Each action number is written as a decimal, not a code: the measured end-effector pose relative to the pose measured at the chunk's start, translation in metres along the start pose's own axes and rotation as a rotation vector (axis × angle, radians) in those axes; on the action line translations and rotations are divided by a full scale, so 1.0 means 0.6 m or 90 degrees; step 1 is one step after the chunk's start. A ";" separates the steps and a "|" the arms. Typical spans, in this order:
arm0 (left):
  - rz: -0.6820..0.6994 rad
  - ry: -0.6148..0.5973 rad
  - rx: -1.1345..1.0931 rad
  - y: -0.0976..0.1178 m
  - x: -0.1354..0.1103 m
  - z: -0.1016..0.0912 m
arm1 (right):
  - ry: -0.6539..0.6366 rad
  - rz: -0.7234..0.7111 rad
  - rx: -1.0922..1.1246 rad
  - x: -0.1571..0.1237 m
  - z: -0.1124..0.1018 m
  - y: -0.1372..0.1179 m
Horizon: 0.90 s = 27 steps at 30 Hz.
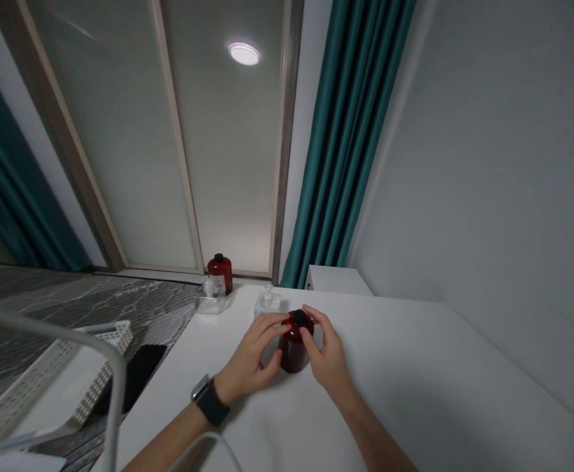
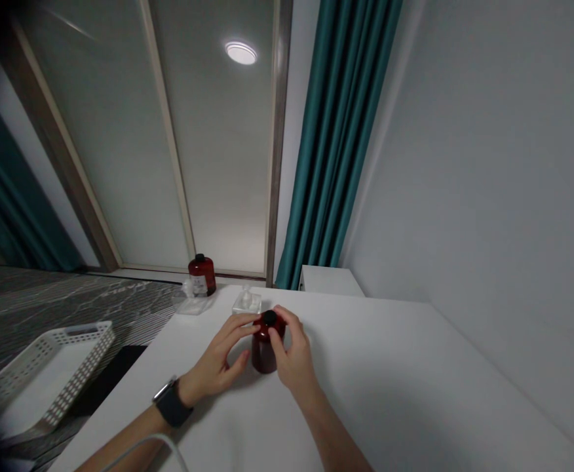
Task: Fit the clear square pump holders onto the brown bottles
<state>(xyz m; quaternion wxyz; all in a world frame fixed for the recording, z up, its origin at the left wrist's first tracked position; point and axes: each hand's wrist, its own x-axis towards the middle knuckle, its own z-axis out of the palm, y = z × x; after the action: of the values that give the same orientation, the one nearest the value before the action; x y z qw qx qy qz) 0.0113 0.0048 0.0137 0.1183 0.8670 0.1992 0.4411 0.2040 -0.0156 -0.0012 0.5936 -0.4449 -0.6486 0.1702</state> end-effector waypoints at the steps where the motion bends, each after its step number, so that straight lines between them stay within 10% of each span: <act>1: 0.000 0.000 0.000 0.000 0.000 0.000 | -0.005 -0.006 -0.006 0.000 0.000 -0.001; 22: -0.024 0.065 -0.044 0.010 0.006 0.002 | -0.118 0.054 0.013 -0.009 0.001 0.014; 27: -0.107 0.131 -0.102 0.011 0.011 0.000 | -0.047 -0.081 -0.142 -0.022 0.019 0.014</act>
<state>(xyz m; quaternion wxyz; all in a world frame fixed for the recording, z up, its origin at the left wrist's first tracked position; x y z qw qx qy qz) 0.0162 0.0018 0.0209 0.2022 0.7855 0.2462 0.5305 0.1951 -0.0178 -0.0182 0.5259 -0.4595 -0.7118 0.0754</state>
